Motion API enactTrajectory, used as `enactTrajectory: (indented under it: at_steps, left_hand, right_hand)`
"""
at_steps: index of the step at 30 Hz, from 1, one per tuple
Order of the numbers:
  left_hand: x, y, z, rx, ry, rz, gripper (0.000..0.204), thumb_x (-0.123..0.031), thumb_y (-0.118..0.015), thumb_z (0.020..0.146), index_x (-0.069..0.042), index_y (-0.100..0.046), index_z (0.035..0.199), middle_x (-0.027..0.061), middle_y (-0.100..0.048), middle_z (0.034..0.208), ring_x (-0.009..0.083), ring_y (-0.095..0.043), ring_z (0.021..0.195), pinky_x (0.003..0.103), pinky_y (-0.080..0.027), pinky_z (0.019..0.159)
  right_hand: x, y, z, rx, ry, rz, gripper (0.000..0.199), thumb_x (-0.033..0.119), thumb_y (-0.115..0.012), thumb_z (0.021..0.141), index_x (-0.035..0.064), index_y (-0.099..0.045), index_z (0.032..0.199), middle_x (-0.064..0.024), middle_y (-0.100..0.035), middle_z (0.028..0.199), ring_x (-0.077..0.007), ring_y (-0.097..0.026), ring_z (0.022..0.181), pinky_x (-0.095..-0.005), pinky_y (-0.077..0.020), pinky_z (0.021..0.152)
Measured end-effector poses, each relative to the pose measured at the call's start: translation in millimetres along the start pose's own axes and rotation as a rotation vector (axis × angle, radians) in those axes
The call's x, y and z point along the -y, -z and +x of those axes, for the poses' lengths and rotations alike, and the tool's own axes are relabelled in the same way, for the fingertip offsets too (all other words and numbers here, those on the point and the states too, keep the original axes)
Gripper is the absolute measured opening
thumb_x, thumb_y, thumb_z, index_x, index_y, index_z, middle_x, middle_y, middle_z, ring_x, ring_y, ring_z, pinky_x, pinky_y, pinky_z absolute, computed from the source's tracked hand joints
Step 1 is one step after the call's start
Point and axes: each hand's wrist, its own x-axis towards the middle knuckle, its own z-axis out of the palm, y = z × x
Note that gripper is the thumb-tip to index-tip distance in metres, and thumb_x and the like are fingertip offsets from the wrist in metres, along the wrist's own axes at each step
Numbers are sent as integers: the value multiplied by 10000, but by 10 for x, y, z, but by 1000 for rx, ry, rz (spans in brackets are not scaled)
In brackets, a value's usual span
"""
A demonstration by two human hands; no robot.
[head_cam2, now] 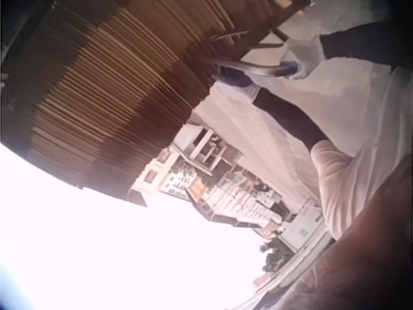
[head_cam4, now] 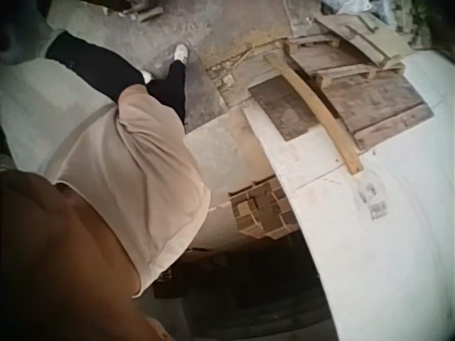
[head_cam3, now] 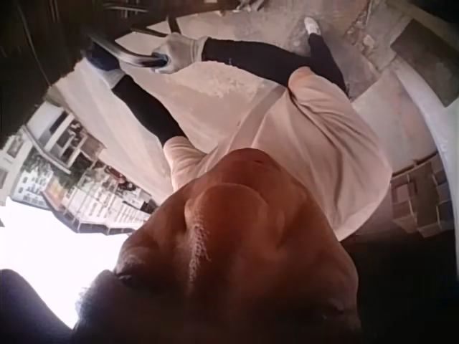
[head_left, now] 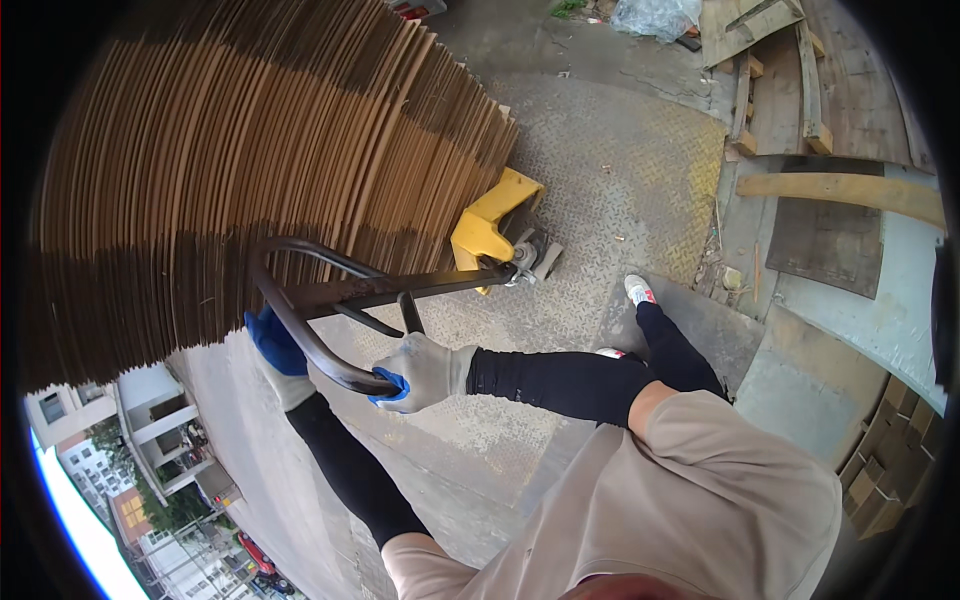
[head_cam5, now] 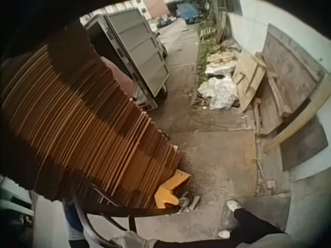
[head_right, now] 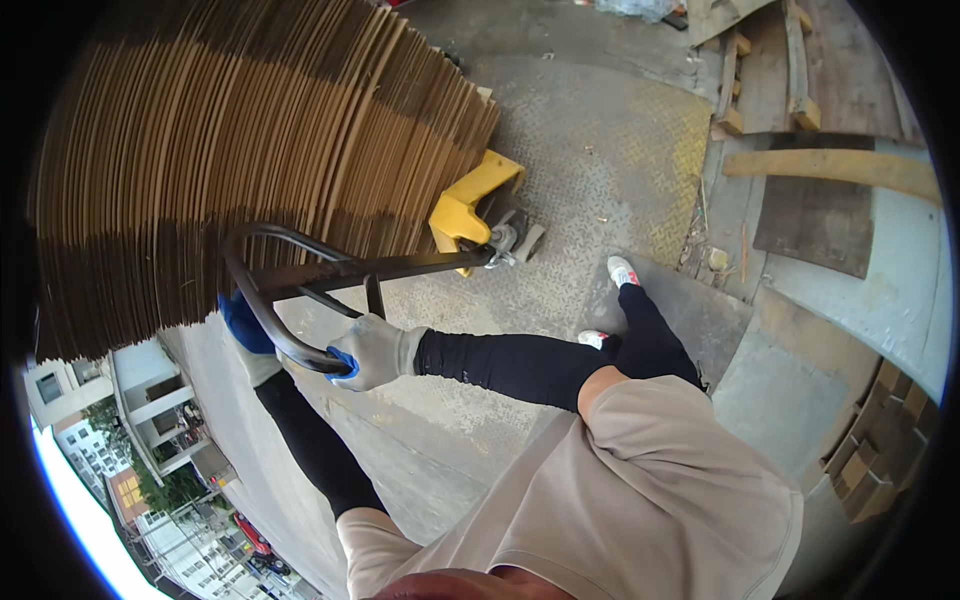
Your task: Unloading stacks of flat cardboard boxes from a truck using a pallet jack and manual carrying.
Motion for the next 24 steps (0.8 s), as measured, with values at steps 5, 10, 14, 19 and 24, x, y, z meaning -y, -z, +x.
enactTrajectory:
  at_steps: [5,10,14,19,24]
  left_hand:
    - [-76,-1524,-631,-179,-207,372,557,-263,-572,975,-20,-390,1442,85,-561,1243,151,-571,1034,323,-490,881]
    - [-42,-1583,-766,-321,-208,772,492,-224,-696,886,-28,-469,1276,50,-588,1002,120,-596,828,281,-529,704]
    - [-98,-1674,-682,-351,-126,582,473,-214,-742,846,40,-510,1171,85,-635,916,187,-639,820,321,-519,721]
    - [-1,-1680,-451,-543,-304,1175,554,-293,-785,803,75,-531,1130,241,-670,992,413,-644,962,438,-492,852]
    - [-7,-1771,-547,-547,-195,1308,626,-322,-783,794,73,-505,1191,239,-678,944,412,-660,906,446,-510,805]
  right_hand:
    - [-28,137,49,-98,37,26,273,282,-739,766,46,-618,701,-153,-630,663,-338,-624,594,-386,-472,559]
    - [99,38,47,2,-38,-33,399,389,-721,801,40,-594,658,-170,-616,620,-338,-626,560,-396,-469,535]
    - [197,159,-11,61,-95,-74,444,472,-674,830,50,-610,707,-164,-640,656,-340,-641,601,-410,-495,582]
    - [107,99,-8,-20,23,-18,449,481,-676,831,58,-610,697,-167,-627,631,-337,-627,570,-415,-488,570]
    - [-5,36,-45,38,-37,-35,453,506,-668,823,61,-629,747,-170,-646,672,-362,-634,615,-424,-495,595]
